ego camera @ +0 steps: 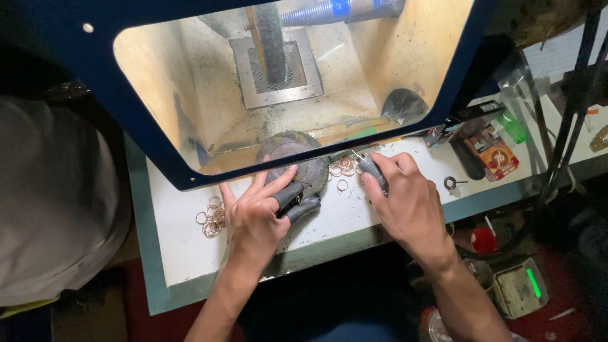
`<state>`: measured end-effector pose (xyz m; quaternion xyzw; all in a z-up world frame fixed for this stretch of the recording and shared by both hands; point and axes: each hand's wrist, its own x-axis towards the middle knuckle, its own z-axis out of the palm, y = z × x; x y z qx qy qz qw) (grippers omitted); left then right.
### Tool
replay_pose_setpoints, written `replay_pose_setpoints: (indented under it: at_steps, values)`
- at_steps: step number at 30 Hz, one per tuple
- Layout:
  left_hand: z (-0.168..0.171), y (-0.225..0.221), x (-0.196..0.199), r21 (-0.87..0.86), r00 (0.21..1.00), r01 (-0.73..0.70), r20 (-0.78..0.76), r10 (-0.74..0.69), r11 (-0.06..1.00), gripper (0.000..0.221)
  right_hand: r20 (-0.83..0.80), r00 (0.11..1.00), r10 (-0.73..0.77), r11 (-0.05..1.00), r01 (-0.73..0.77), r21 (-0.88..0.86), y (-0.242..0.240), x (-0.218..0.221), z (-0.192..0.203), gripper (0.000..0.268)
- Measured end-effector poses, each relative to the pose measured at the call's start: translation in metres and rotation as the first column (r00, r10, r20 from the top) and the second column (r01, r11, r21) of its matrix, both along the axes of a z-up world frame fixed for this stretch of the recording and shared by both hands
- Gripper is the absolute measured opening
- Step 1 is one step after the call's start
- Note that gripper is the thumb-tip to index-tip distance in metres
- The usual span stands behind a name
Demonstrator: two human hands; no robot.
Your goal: Polishing small metal rings using a handheld rotary tool inside a dust collection box
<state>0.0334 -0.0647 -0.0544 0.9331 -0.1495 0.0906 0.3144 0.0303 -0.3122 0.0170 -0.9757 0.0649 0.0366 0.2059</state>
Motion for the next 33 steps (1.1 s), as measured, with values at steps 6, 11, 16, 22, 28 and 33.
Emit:
replay_pose_setpoints:
  at_steps: [6, 11, 16, 22, 28, 33]
  values:
    - [0.02, 0.0, 0.005, -0.016, 0.999, 0.054, 0.004, -0.054, 0.998, 0.022, 0.108, 0.993, 0.037, 0.997, -0.044, 0.063, -0.012, -0.003, -0.002, 0.045]
    - [0.019, 0.001, 0.005, -0.003, 0.997, 0.072, 0.013, -0.072, 0.997, 0.022, 0.049, 0.998, 0.025, 0.999, -0.027, 0.046, -0.01, 0.002, -0.002, 0.044]
    - [0.016, 0.002, 0.005, -0.006, 0.997, 0.077, 0.003, -0.077, 0.997, 0.024, 0.018, 1.0, 0.013, 0.999, -0.014, 0.031, -0.005, 0.005, 0.004, 0.044]
    - [0.012, 0.003, 0.003, -0.007, 0.998, 0.065, 0.009, -0.064, 0.998, 0.023, -0.01, 1.0, 0.02, 0.999, -0.02, 0.036, -0.002, 0.006, 0.008, 0.046]
    - [0.024, 0.002, 0.005, -0.048, 0.997, 0.072, -0.002, -0.072, 0.996, 0.021, 0.159, 0.983, 0.096, 0.991, -0.109, 0.072, -0.013, 0.0, -0.005, 0.042]
    - [0.026, 0.005, 0.01, -0.043, 0.985, 0.164, 0.065, -0.161, 0.986, 0.019, 0.315, 0.892, 0.325, 0.888, -0.402, 0.222, -0.001, -0.01, 0.008, 0.034]
